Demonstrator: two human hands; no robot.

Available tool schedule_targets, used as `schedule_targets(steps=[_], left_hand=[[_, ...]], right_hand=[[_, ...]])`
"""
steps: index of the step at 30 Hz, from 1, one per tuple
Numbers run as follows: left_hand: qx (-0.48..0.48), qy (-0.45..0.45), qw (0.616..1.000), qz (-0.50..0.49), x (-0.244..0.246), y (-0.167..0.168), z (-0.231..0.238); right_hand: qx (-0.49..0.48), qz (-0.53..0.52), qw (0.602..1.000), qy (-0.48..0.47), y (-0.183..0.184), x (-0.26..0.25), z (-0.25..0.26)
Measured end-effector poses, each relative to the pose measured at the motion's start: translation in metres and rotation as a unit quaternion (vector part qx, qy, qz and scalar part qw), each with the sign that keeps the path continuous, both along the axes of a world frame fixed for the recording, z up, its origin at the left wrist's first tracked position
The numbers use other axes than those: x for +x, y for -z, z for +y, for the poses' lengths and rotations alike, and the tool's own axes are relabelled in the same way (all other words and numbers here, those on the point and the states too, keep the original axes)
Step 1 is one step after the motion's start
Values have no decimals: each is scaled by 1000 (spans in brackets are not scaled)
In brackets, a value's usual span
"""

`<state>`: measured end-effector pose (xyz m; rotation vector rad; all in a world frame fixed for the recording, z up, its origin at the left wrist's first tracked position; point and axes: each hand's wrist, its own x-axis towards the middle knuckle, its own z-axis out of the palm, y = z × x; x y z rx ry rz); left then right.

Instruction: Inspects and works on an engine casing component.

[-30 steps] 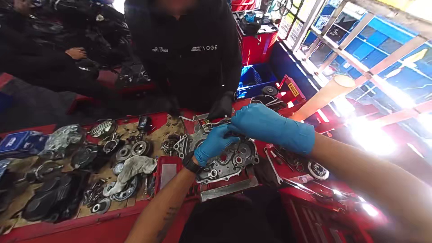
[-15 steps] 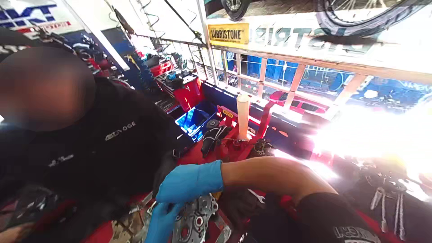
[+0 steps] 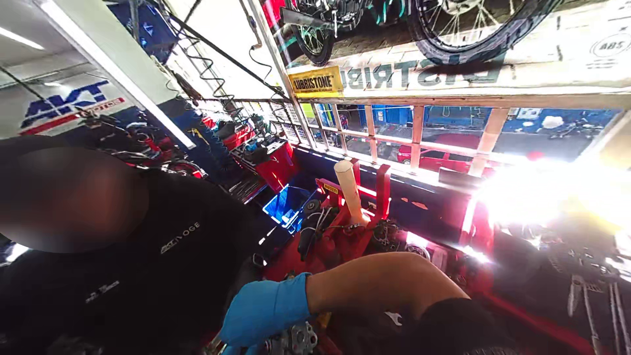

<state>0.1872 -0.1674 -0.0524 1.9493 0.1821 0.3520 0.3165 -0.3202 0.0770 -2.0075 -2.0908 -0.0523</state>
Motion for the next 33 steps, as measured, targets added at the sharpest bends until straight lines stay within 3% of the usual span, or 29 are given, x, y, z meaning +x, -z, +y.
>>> schedule_targets(steps=[7,12,16,27,33], left_hand=[[20,-1,1000,10,1,4,4],[-1,-8,1000,15,-2,-4,-3],[36,-8,999,9,-1,2,2],[-10,-25,1000,13,-3,-18,-18],[32,-15,999,2,3,-17,-17]], right_hand=[[-44,36,998,-37,-23,2,-10],[-22,19,1000,0,-15,0,-4],[-51,45,997,-28,-24,2,-8],[-41,-65,997,3,-13,-5,2],[-45,-9,998,-36,-21,5,3]])
